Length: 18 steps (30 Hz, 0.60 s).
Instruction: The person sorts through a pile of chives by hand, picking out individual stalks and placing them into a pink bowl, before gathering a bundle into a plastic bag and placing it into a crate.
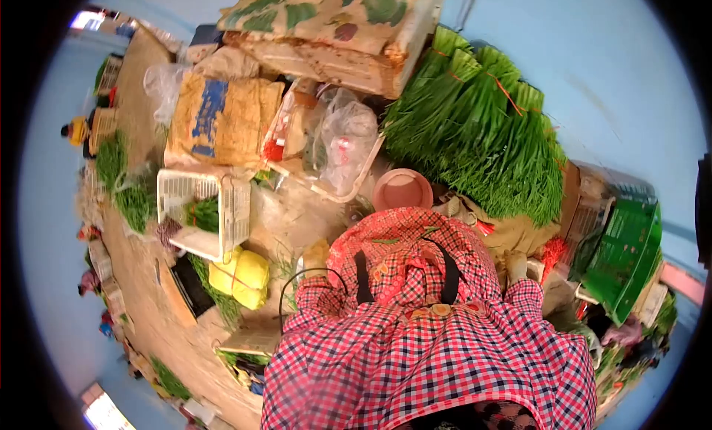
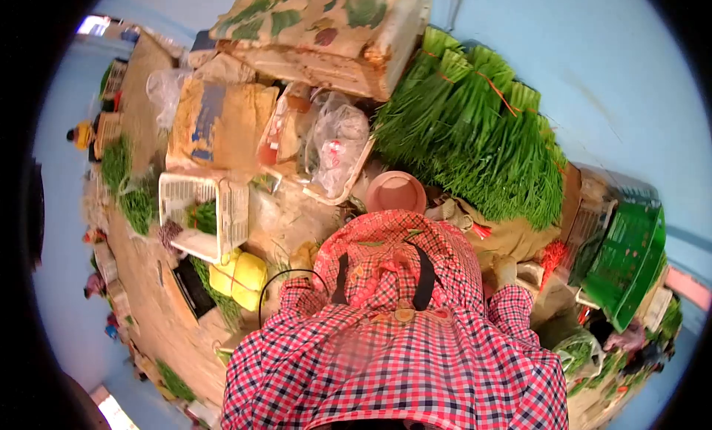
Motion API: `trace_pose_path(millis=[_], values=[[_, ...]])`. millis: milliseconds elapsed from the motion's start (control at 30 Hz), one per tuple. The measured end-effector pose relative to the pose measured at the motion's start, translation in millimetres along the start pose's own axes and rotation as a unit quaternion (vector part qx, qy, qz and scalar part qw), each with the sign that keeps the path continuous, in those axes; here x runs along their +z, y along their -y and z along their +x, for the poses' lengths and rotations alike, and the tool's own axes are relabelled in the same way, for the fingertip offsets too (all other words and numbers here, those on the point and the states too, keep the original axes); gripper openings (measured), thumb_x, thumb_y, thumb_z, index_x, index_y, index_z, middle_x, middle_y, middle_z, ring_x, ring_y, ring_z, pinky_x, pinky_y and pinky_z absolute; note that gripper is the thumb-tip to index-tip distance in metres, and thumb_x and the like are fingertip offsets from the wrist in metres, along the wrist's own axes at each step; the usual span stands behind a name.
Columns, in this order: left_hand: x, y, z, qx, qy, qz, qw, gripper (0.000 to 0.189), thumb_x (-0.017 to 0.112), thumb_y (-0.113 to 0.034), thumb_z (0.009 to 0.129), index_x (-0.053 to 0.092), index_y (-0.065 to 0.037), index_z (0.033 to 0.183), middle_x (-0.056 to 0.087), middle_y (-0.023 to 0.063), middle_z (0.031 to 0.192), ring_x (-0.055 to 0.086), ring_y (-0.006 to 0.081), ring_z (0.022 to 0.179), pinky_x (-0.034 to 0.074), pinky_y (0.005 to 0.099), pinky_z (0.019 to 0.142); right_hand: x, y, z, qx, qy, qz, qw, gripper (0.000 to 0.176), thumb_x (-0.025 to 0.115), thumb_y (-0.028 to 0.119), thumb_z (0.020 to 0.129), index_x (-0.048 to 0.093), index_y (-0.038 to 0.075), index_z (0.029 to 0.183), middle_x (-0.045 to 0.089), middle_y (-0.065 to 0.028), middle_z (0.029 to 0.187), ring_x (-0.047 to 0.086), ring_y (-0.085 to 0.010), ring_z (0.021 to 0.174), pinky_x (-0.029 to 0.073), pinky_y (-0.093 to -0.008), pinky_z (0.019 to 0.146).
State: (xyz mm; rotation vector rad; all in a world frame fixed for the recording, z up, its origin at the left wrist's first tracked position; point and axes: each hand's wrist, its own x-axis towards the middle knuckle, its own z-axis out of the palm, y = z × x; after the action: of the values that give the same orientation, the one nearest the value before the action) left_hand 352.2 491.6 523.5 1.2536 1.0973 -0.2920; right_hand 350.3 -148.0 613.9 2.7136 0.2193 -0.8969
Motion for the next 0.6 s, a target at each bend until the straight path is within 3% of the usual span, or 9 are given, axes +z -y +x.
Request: trace_pose_path(millis=[100,200,233,333,400,467,533,600], values=[[-19.7,0.9,10.9,0.004,0.006,-0.01,1.0,0.03,0.056,-0.023,0.091,0.063,0.003,0.105,0.067,0.0093,0.089,0.062,0.0173,0.078,0.049,0.0272,0.067,30.1,-2.6,22.4,0.098,0.008,0.287,0.953,0.027,0.052,0.02,0.09,0.058,0.005,0.111,0.063,-0.0143,0.108,0.062,-0.0245,0.094,0.05,-0.0371,0.079],[-34.8,14.9,21.9,0.009,0.023,-0.051,0.998,0.03,0.056,-0.023,0.091,0.064,0.003,0.104,0.067,0.0095,0.088,0.062,0.0177,0.079,0.049,0.0275,0.069,-98.0,35.6,35.2,0.208,-0.076,0.36,0.906,0.051,0.063,0.029,0.082,0.052,-0.003,0.121,0.06,-0.0232,0.113,0.059,-0.0355,0.099,0.049,-0.0385,0.085],[-37.4,22.6,24.8,0.014,0.034,-0.072,0.997,0.03,0.056,-0.023,0.091,0.064,0.003,0.104,0.067,0.0096,0.088,0.062,0.0178,0.079,0.049,0.0275,0.069,-127.0,39.8,47.9,0.149,-0.122,0.34,0.921,0.051,0.061,0.031,0.085,0.051,-0.003,0.123,0.056,-0.0227,0.121,0.054,-0.036,0.11,0.045,-0.0406,0.092],[-41.3,64.2,39.6,0.043,0.169,-0.251,0.952,0.03,0.055,-0.022,0.091,0.064,0.004,0.104,0.067,0.0099,0.088,0.062,0.0181,0.08,0.049,0.0278,0.07,-217.5,61.6,104.2,0.018,-0.28,0.256,0.925,0.046,0.061,0.028,0.087,0.051,0.001,0.123,0.053,-0.0195,0.126,0.052,-0.0349,0.112,0.044,-0.0412,0.094],[-32.5,83.7,34.8,0.064,0.126,-0.245,0.959,0.03,0.055,-0.022,0.091,0.064,0.004,0.104,0.067,0.0101,0.088,0.063,0.0184,0.081,0.049,0.028,0.071,-300.5,87.7,134.4,-0.07,-0.345,0.231,0.907,0.046,0.063,0.026,0.086,0.051,0.001,0.123,0.053,-0.0191,0.124,0.05,-0.0355,0.114,0.043,-0.0425,0.094],[1.4,71.1,-6.3,0.095,-0.091,-0.053,0.99,0.03,0.056,-0.024,0.089,0.066,0.002,0.1,0.067,0.0096,0.089,0.062,0.0156,0.08,0.049,0.0271,0.071,-376.0,117.8,160.9,-0.139,-0.404,0.218,0.877,0.045,0.065,0.022,0.085,0.051,0.0,0.122,0.054,-0.0181,0.123,0.049,-0.0356,0.114,0.043,-0.0426,0.094],[-4.5,63.0,-30.9,0.103,-0.121,0.131,0.978,0.027,0.057,-0.022,0.088,0.068,0.0,0.095,0.068,0.0065,0.085,0.059,0.0137,0.074,0.049,0.0283,0.066,-426.0,145.6,200.2,-0.182,-0.482,0.154,0.843,0.049,0.068,0.021,0.08,0.051,0.0,0.122,0.054,-0.0172,0.121,0.051,-0.0357,0.111,0.043,-0.0434,0.094],[-24.5,87.3,-29.4,0.136,-0.077,0.092,0.983,0.023,0.055,-0.021,0.088,0.068,-0.004,0.08,0.064,0.0021,0.072,0.053,0.013,0.063,0.044,0.0287,0.057,-468.3,175.7,232.9,-0.203,-0.52,0.125,0.82,0.057,0.069,0.025,0.078,0.048,0.001,0.125,0.05,-0.0159,0.126,0.046,-0.0343,0.117,0.04,-0.0435,0.096]])
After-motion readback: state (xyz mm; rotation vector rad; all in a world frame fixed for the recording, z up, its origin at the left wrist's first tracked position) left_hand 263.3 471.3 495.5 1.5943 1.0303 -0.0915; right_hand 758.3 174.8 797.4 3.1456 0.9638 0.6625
